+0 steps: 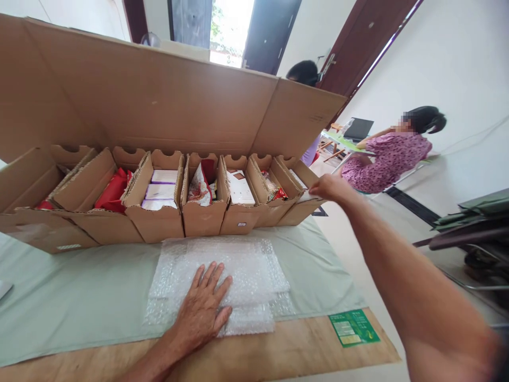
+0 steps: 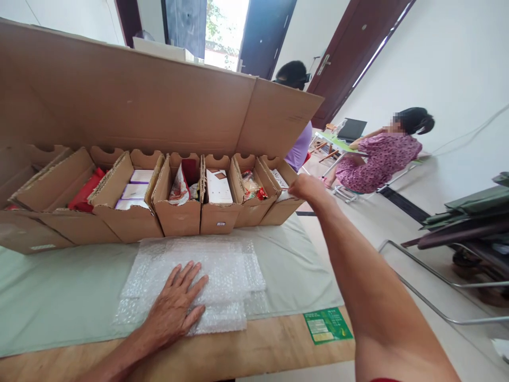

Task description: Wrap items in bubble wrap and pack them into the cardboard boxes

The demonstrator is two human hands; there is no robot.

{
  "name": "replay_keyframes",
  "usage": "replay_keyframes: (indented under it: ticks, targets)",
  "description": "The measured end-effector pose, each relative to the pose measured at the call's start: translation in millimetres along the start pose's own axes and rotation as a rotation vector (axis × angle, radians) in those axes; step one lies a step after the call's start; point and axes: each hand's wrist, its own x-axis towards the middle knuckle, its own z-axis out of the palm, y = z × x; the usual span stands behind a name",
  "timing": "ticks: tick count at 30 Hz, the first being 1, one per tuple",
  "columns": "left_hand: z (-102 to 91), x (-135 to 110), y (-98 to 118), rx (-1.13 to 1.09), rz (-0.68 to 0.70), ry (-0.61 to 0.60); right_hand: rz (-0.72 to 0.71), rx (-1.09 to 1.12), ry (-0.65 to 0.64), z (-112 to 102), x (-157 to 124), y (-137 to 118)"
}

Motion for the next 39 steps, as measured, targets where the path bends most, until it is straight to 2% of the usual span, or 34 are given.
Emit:
replay_keyframes:
  ticks: [2, 4, 6, 7, 9, 11, 14, 16, 18, 20, 22, 24, 26, 30, 33, 35, 37, 39]
  targets:
    - [1.6, -1, -1, 0.009, 0.003, 0.022, 0.079, 0.001, 0.029, -37, -18, 9]
    - [4.4, -2, -1, 0.023, 0.018, 0.047, 0.116, 0.107, 0.14, -70, -46, 15]
    - [7.3, -3, -1, 0.035, 0.032, 0.082, 0.091, 0.361, 0.302, -90, -81, 12]
    - [8.1, -3, -1, 0.037, 0.033, 0.104, 0.056, 0.522, 0.373, -93, -100, 7]
    - [6.1, -3, 1, 0.021, 0.028, 0.151, -0.036, 0.8, 0.449, -86, -136, -9]
    - [-3.4, -3, 4, -0.049, 0.025, 0.185, -0.117, 0.958, 0.481, -67, -169, -32]
    - [-33.1, -9, 11, -0.308, -0.038, 0.207, -0.228, 0.964, 0.591, -32, -214, -72]
    - [-58.4, -15, 17, -0.658, -0.159, 0.194, -0.33, 0.865, 0.689, -11, -243, -100]
    - [-81.4, -22, 22, -1.19, -0.294, 0.143, -0.449, 0.74, 0.748, 6, -271, -126]
    - [-97.8, -27, 24, -1.733, -0.405, 0.11, -0.601, 0.648, 0.708, 18, -297, -150]
    - [-106.6, -32, 22, -2.069, -0.518, 0.183, -0.782, 0.627, 0.564, 26, -318, -166]
    - [-109.4, -37, 19, -2.178, -0.638, 0.312, -0.895, 0.684, 0.405, 29, -330, -173]
    - [-108.8, -41, 17, -2.204, -0.704, 0.396, -0.835, 0.794, 0.323, 28, -332, -173]
    - [-104.3, -48, 20, -2.29, -0.606, 0.367, -0.556, 0.932, 0.222, 28, -319, -176]
    - [-101.5, -50, 21, -2.342, -0.526, 0.318, -0.551, 0.966, 0.099, 36, -313, -189]
    - [-100.0, -54, 19, -2.359, -0.513, 0.297, -0.536, 0.968, 0.125, 41, -315, -197]
    - [-97.9, -60, 16, -2.36, -0.52, 0.301, -0.48, 0.909, 0.244, 44, -320, -201]
    - [-94.6, -66, 14, -2.307, -0.557, 0.354, -0.44, 0.849, 0.325, 44, -326, -201]
